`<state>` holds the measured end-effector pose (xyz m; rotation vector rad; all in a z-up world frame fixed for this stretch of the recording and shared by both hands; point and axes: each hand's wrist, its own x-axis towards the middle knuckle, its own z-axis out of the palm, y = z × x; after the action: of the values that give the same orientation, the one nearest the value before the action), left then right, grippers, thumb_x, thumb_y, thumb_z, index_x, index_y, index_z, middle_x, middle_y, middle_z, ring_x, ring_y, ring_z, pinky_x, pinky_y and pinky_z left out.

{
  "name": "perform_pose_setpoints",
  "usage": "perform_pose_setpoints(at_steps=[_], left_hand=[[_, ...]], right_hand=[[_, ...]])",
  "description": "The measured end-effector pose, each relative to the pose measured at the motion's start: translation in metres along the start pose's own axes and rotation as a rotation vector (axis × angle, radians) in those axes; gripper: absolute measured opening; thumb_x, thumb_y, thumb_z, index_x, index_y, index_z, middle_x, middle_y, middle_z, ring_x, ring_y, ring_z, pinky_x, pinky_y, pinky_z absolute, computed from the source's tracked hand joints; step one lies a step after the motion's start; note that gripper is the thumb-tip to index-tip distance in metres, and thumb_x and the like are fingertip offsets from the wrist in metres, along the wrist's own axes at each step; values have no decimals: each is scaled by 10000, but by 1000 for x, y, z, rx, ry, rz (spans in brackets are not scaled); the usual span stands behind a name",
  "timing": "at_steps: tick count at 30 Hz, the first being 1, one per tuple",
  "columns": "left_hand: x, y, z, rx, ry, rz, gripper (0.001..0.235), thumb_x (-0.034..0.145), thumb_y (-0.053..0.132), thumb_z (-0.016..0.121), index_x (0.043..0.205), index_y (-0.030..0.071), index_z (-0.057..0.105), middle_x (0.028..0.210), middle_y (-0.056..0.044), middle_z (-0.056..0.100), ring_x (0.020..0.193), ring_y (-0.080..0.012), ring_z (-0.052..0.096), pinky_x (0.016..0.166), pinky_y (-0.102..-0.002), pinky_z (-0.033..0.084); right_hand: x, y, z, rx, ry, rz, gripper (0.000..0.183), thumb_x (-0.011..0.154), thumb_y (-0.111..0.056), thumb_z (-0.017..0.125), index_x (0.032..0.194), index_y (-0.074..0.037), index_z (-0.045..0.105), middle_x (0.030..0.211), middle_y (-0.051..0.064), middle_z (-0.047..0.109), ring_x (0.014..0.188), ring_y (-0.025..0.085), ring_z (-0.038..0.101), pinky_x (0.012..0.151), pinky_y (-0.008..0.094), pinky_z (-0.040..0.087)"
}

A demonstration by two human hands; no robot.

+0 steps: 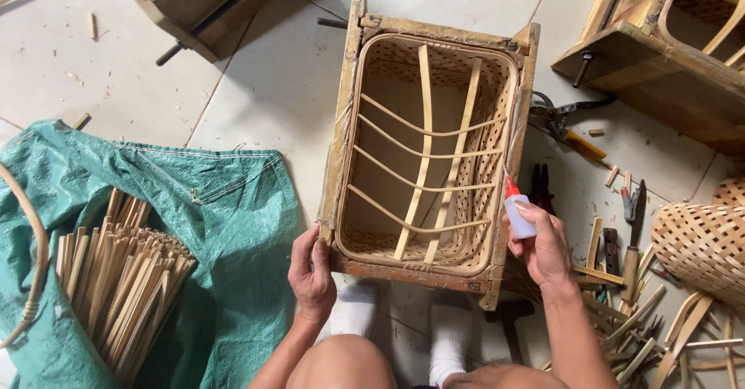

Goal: The person assembles a rectangular woven basket by applying glue to the frame and inserting bamboo strips. They use a hammer to secure the strips and a knife to trim excess material. The basket is held in a wooden jig during the process.

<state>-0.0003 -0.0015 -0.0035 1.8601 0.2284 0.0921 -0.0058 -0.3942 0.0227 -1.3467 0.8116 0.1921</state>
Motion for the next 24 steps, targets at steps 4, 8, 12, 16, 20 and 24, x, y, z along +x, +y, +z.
perform_pose_setpoints(at_steps=[4, 8, 12, 16, 20, 24], left_hand=[[0, 0, 1, 3, 20, 35, 258, 1064, 103, 564, 1280, -12, 643, 1220, -122, 679, 1111, -191, 648, 986, -304, 510], [0, 0, 2, -36, 16, 38, 257, 1073, 102, 554, 1287, -14, 636, 1232, -118, 669, 1114, -183, 642, 986, -295, 511], [-2, -2, 2, -28, 29, -3, 261, 1074, 97, 554, 1294, -14, 642, 1212, -97, 670, 1043, -152, 630, 926, -269, 515], [-3, -4, 3, -83, 22, -57, 264, 1076, 97, 548, 1298, -11, 641, 1182, -77, 656, 968, -120, 607, 874, -247, 511], [-3, -3, 4, -106, 32, -23, 261, 1082, 97, 547, 1302, -12, 637, 1188, -71, 652, 967, -108, 604, 873, -243, 509], [-4, -4, 3, -116, 31, -52, 268, 1079, 104, 558, 1307, -7, 644, 1170, -66, 654, 903, -96, 585, 830, -234, 506]], right_hand=[[-5, -3, 6, 3, 49, 30, 535, 913, -367, 624, 1155, 110, 615, 842, 99, 642, 522, 88, 522, 423, 241, 454], [-34, 9, 7, -63, 44, -20, 510, 896, -345, 589, 1172, 82, 618, 808, 97, 653, 493, 110, 531, 402, 260, 454], [-72, 31, 2, 69, -15, -9, 457, 945, -322, 586, 1106, 104, 620, 736, 89, 609, 500, 114, 542, 436, 267, 463], [-80, 38, -1, 54, -10, 18, 418, 959, -313, 583, 1058, 90, 634, 728, 88, 614, 480, 117, 524, 438, 267, 447], [-74, 34, 1, 62, 17, 48, 402, 951, -309, 596, 1062, 75, 642, 739, 84, 620, 480, 114, 516, 428, 265, 435], [-80, 37, 3, 56, 55, 55, 411, 935, -315, 602, 1062, 74, 639, 765, 85, 640, 479, 113, 521, 419, 266, 433]])
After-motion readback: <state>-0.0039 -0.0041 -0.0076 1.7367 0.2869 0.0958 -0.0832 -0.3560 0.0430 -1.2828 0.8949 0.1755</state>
